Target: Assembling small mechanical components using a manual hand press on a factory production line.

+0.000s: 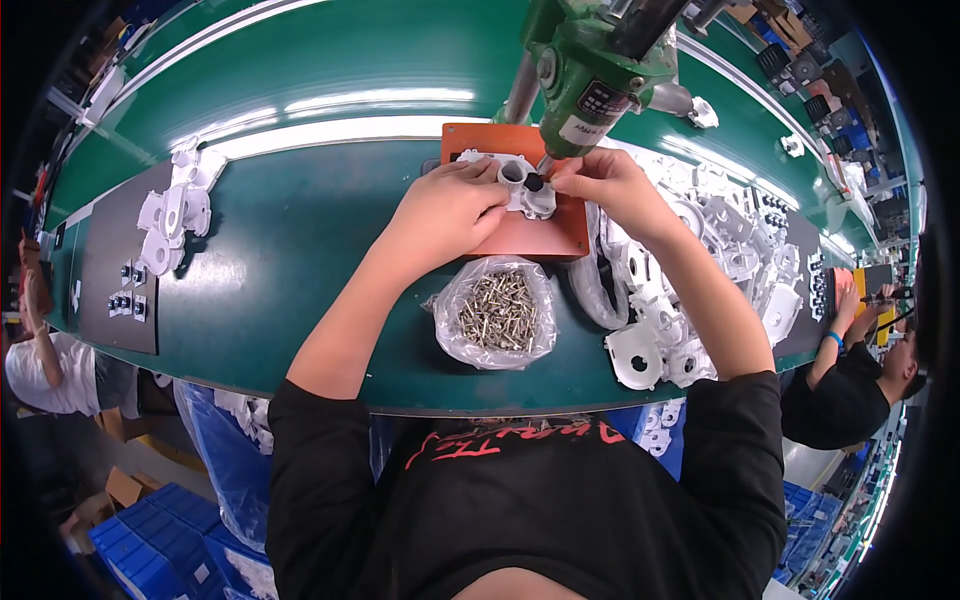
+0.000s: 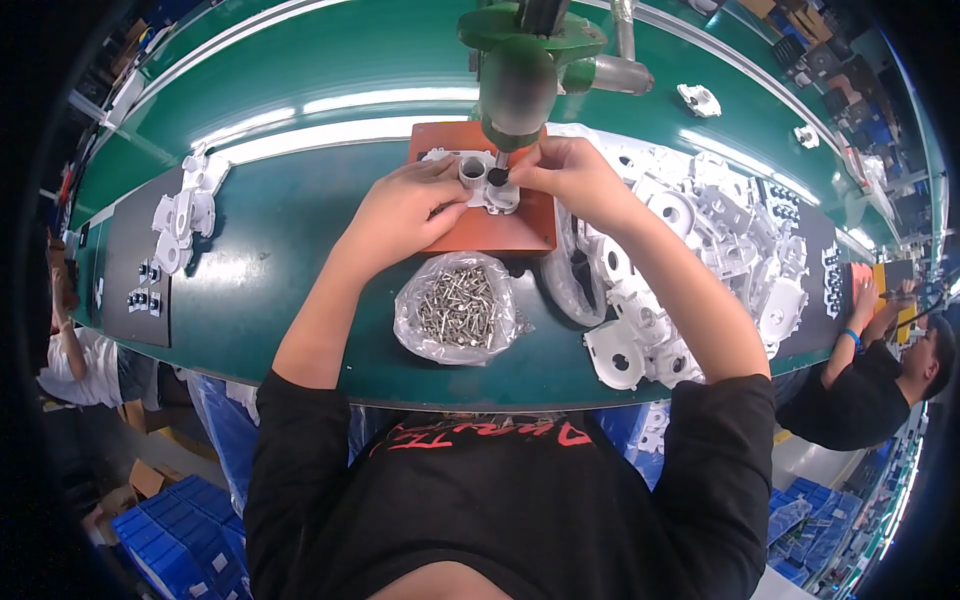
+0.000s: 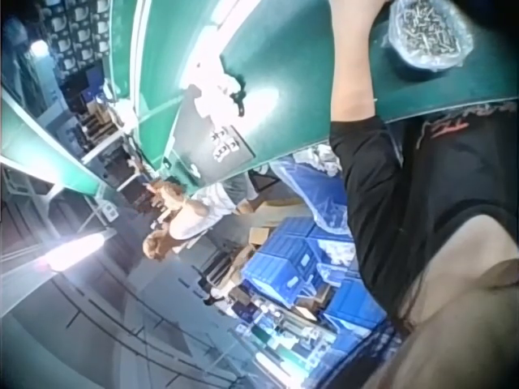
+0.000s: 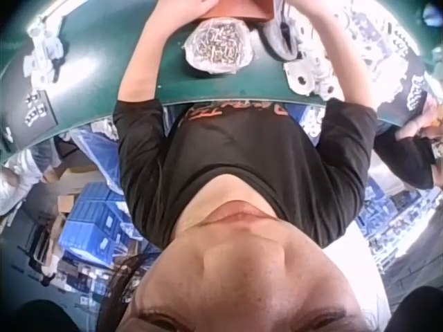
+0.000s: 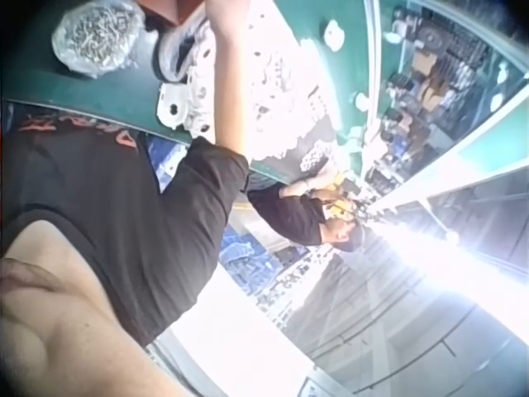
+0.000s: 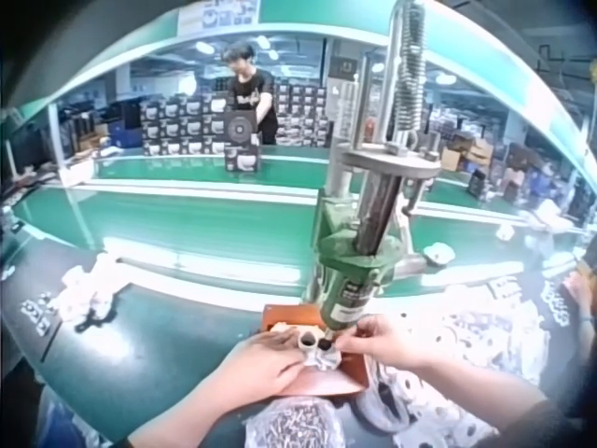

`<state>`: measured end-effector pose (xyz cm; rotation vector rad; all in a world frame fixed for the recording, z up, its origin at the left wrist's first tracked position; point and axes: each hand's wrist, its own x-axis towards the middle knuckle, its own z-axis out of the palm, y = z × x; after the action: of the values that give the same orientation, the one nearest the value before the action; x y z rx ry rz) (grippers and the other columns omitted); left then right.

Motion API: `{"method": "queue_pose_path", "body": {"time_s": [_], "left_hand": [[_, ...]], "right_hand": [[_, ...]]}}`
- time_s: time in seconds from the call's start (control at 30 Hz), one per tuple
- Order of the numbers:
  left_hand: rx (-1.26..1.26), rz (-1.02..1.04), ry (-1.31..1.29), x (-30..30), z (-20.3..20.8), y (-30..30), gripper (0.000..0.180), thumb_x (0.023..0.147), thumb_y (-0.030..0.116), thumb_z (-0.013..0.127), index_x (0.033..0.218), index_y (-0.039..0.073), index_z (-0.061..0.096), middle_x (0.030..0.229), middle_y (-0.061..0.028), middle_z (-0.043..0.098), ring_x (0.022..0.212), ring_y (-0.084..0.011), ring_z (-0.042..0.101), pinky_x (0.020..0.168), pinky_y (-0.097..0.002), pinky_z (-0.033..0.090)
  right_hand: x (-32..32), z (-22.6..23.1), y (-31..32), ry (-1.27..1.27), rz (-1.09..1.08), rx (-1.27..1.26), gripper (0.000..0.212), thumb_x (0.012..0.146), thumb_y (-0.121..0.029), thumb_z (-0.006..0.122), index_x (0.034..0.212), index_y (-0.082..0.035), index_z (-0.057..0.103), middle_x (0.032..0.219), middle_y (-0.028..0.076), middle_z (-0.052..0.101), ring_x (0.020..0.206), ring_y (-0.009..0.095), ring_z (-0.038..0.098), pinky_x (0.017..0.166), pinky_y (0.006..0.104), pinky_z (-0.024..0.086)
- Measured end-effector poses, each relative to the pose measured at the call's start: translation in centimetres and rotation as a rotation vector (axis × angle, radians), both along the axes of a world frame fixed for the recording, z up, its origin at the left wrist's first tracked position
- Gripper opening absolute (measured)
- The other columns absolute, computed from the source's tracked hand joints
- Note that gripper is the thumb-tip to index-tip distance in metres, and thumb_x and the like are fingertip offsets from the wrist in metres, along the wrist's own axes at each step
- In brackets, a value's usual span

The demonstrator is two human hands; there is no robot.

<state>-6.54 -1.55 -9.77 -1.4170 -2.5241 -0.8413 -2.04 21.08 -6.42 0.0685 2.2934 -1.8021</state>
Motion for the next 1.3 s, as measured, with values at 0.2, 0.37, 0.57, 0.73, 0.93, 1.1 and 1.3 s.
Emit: {"method": "queue_pose_path", "body": {"time_s": [0.2, 0.37, 0.57, 0.73, 0.93, 1.1, 1.3], "left_hand": [[0.009, 0.006, 0.053, 0.1, 0.1, 0.1, 0.014, 0.081, 0.018, 0.054, 0.084, 0.007, 0.062, 0.108, -0.0117, 0.063, 0.108, -0.0246, 0.057, 0.091, -0.0376, 0.046], [0.006, 0.005, 0.047, 0.0, 0.0, 0.1, 0.014, 0.081, 0.018, 0.054, 0.084, 0.007, 0.062, 0.108, -0.0121, 0.063, 0.108, -0.0251, 0.057, 0.091, -0.0378, 0.046], [0.014, 0.011, 0.037, 0.0, -0.1, 0.0, 0.014, 0.081, 0.018, 0.054, 0.084, 0.007, 0.062, 0.108, -0.0127, 0.063, 0.108, -0.0258, 0.057, 0.091, -0.0379, 0.046], [0.017, 0.014, 0.033, 0.1, 0.0, 0.1, 0.014, 0.081, 0.018, 0.054, 0.085, 0.007, 0.062, 0.108, -0.0132, 0.063, 0.109, -0.0259, 0.057, 0.092, -0.0379, 0.045], [0.002, 0.004, 0.009, 0.1, 0.3, 0.1, 0.013, 0.081, 0.017, 0.054, 0.084, 0.007, 0.061, 0.109, -0.0133, 0.063, 0.109, -0.0259, 0.056, 0.093, -0.0376, 0.045], [-0.012, 0.013, 0.006, 0.1, 0.2, 0.1, 0.013, 0.081, 0.018, 0.054, 0.084, 0.007, 0.061, 0.109, -0.0130, 0.063, 0.110, -0.0259, 0.056, 0.092, -0.0377, 0.045], [0.005, 0.015, -0.007, 0.3, 0.3, 0.1, 0.013, 0.081, 0.019, 0.054, 0.084, 0.008, 0.061, 0.106, -0.0113, 0.063, 0.109, -0.0266, 0.056, 0.091, -0.0383, 0.045]], "right_hand": [[-1.7, -1.5, 0.8, 0.054, 0.054, 0.077, 0.013, 0.079, -0.009, 0.066, 0.084, 0.002, 0.063, 0.082, 0.004, 0.064, 0.077, 0.009, 0.057, 0.073, 0.0235, 0.045], [-2.3, -2.1, 0.8, 0.039, 0.065, 0.138, 0.011, 0.079, -0.007, 0.065, 0.084, 0.002, 0.063, 0.079, 0.004, 0.064, 0.075, 0.008, 0.056, 0.068, 0.0236, 0.045], [-2.5, -1.7, 0.5, 0.080, 0.066, 0.033, 0.014, 0.079, -0.006, 0.064, 0.090, 0.003, 0.062, 0.084, 0.005, 0.064, 0.079, 0.011, 0.059, 0.074, 0.0252, 0.048], [-2.6, -1.7, 0.7, 0.061, 0.075, 0.065, 0.017, 0.081, -0.004, 0.063, 0.096, 0.004, 0.061, 0.089, 0.006, 0.064, 0.083, 0.012, 0.060, 0.079, 0.0254, 0.049], [-2.6, -1.5, 0.7, 0.050, 0.084, -0.012, 0.018, 0.081, -0.005, 0.063, 0.097, 0.003, 0.061, 0.089, 0.006, 0.064, 0.083, 0.012, 0.059, 0.079, 0.0256, 0.048], [-2.6, -0.9, 0.2, 0.019, 0.121, 0.178, 0.013, 0.081, -0.004, 0.063, 0.093, 0.000, 0.061, 0.089, 0.005, 0.063, 0.086, 0.013, 0.059, 0.082, 0.0276, 0.047], [-2.5, -1.5, 0.1, 0.071, 0.117, 0.211, 0.012, 0.081, -0.004, 0.063, 0.092, -0.001, 0.061, 0.093, 0.005, 0.061, 0.089, 0.012, 0.057, 0.083, 0.0279, 0.045]]}}
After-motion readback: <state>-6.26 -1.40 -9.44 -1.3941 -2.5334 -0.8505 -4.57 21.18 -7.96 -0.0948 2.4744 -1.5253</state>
